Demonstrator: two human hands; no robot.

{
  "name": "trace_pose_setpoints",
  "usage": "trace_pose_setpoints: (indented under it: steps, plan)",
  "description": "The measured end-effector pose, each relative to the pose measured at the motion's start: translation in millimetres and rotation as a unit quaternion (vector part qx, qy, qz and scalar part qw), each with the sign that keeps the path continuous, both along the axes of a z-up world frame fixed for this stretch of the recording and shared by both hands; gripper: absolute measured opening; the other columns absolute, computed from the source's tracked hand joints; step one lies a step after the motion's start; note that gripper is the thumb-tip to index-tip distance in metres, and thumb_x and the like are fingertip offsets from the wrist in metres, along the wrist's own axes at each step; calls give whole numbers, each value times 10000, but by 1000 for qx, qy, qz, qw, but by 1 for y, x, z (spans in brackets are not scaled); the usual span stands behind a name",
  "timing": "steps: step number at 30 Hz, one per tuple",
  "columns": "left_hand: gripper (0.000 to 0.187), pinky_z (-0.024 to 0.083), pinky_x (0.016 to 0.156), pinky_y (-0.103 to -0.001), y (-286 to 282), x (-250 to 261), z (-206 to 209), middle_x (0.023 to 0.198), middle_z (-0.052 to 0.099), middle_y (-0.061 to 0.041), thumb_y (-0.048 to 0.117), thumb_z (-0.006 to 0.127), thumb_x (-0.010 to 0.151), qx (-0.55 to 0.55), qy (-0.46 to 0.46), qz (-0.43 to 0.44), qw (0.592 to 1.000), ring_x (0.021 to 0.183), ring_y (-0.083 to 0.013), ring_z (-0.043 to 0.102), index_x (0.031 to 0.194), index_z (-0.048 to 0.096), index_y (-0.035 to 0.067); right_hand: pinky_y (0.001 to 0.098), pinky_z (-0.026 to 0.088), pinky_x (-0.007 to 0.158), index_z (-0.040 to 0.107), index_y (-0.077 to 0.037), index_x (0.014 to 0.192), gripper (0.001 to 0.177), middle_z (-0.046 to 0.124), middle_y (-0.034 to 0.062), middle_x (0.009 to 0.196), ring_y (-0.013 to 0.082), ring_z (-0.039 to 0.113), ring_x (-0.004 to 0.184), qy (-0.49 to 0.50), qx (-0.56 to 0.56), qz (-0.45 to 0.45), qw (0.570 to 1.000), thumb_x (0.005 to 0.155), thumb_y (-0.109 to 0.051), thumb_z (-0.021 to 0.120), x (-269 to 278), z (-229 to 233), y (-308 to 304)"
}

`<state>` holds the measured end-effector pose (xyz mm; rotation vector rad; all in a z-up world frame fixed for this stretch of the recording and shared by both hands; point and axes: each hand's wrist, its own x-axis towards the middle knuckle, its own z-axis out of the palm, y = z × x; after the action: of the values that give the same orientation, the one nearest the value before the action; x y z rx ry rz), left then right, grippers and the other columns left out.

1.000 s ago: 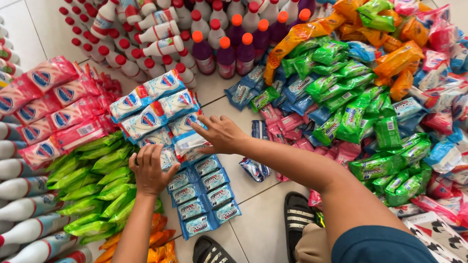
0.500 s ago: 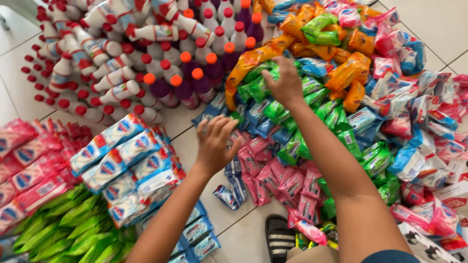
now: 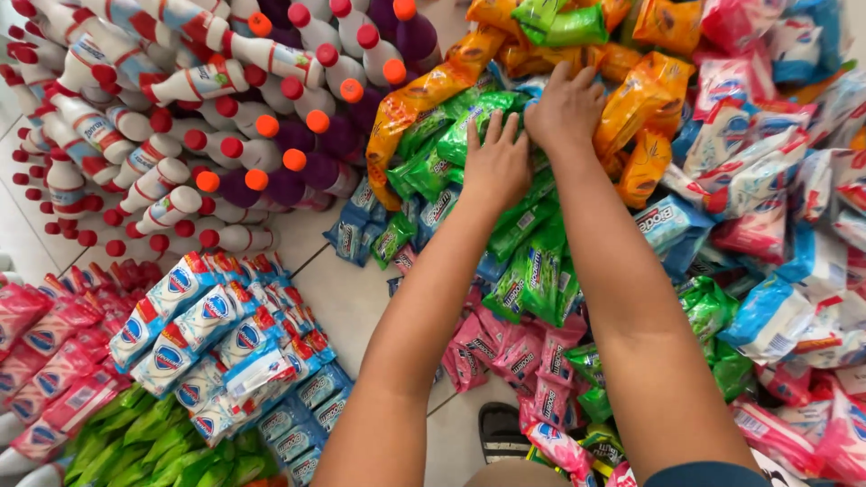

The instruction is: The person sits on the floor and organizes various packaged soaps and bottles by stacking them into neat piles. They handle blue, green, and pink soap packages, arranging them in rows on the tiled floor next to shelves of other products.

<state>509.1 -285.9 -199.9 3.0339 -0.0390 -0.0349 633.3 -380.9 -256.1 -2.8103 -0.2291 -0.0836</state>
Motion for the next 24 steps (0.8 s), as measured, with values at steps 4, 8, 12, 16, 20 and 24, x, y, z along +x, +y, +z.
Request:
trace_pose_setpoints:
  steps: [4,8,12,16,20,24]
  plan:
    - [549,107,1195,-664,5,7,-10,1563,419,-135,389,555,958,-59,27,33,997,1512,-351,264,1419,514,94,579,396,972,473,11,1360,716,502,313,1286,496,502,1149,-35,-46,17,998,800,-312,779,-6,13,-1]
    - [532,77,1228,-638,6,2,-7,1584,410,-98,418,456,1010,-74,33,17,997,1535,-338,238,1440,517,110,541,386,973,472,43,1377,877,536,289,1263,454,512,1151,-39,-83,43,995,754,-441,855,-8,12,-13]
    - [498,27,1242,-611,6,1,-8,1623,368,-95,451,395,1035,-44,61,10,997,1557,-312,201,1403,533,146,518,384,1047,568,26,1299,857,564,261,1309,431,517,1223,38,-113,50,992,758,-566,871,-4,31,-18]
    - [511,20,1248,-609,5,2,-23,1627,366,-102,434,414,1040,-67,38,20,997,1560,-320,199,1439,499,127,508,382,1033,594,30,1285,916,575,268,1306,442,522,1213,37,-96,45,994,671,-581,890,-1,28,-25]
    - [597,7,1239,-619,3,6,-34,1615,378,-96,366,467,985,-114,30,34,992,1548,-310,213,1510,403,89,528,397,938,596,49,1228,894,689,255,1093,425,621,1065,-11,-47,83,995,649,-566,890,-13,34,-33]
    - [659,128,1249,-608,5,4,-30,1513,499,-127,195,558,926,-191,-17,73,979,1508,-325,353,1539,372,42,512,435,932,624,-29,1125,686,726,203,959,385,683,923,-46,36,124,991,741,-543,867,-50,69,-41]
